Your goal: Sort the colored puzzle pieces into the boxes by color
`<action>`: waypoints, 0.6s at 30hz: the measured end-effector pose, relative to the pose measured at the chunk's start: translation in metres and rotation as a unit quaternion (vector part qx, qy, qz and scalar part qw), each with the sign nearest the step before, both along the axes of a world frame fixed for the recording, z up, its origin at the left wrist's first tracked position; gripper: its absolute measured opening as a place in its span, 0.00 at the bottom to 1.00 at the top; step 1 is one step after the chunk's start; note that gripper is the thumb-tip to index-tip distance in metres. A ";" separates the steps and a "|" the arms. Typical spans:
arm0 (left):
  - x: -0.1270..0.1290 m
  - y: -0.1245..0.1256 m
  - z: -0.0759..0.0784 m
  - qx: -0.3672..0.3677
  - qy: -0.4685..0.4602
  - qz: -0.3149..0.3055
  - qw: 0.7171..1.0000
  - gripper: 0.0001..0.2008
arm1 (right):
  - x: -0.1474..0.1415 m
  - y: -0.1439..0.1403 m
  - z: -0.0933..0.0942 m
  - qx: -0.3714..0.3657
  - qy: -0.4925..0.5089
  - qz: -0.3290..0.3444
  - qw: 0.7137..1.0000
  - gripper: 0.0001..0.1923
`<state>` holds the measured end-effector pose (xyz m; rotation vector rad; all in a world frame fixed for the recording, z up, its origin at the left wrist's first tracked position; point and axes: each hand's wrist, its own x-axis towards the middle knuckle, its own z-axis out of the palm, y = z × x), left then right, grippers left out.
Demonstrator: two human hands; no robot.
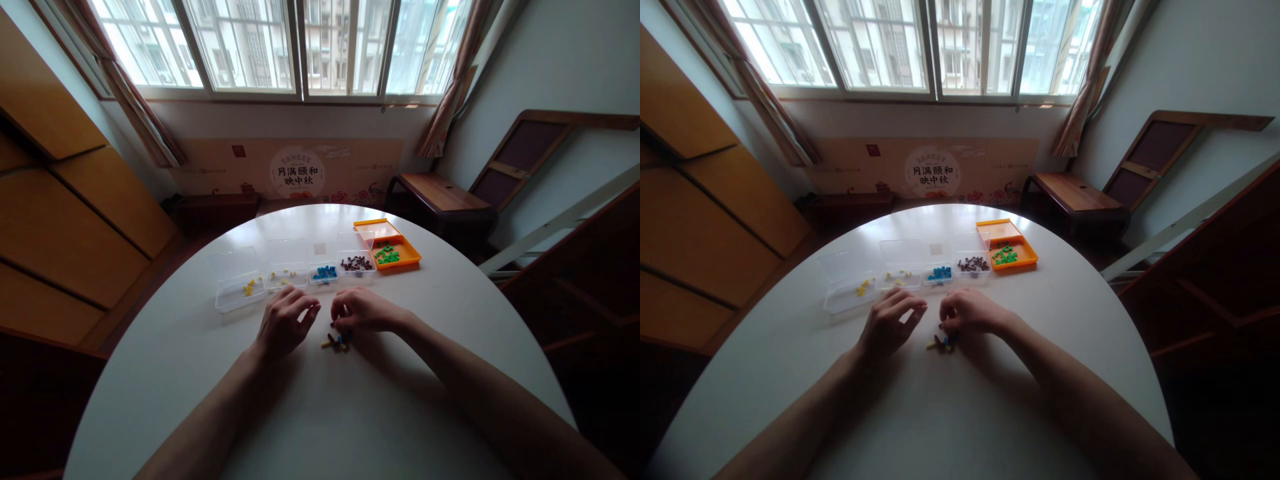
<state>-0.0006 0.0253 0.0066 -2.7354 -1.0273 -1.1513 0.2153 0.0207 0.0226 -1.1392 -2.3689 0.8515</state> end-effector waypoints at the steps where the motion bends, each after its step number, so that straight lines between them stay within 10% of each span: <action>1: 0.001 -0.001 0.000 -0.001 0.011 -0.006 1.000 0.07 | -0.002 -0.001 0.000 0.011 -0.007 -0.005 1.000 0.04; 10: 0.001 -0.001 0.000 -0.004 0.041 -0.018 0.999 0.08 | 0.002 0.004 -0.004 0.075 0.051 -0.062 0.994 0.03; 18: 0.000 -0.001 -0.003 -0.046 0.064 -0.043 0.996 0.07 | 0.032 0.034 -0.014 0.152 0.204 -0.376 0.891 0.10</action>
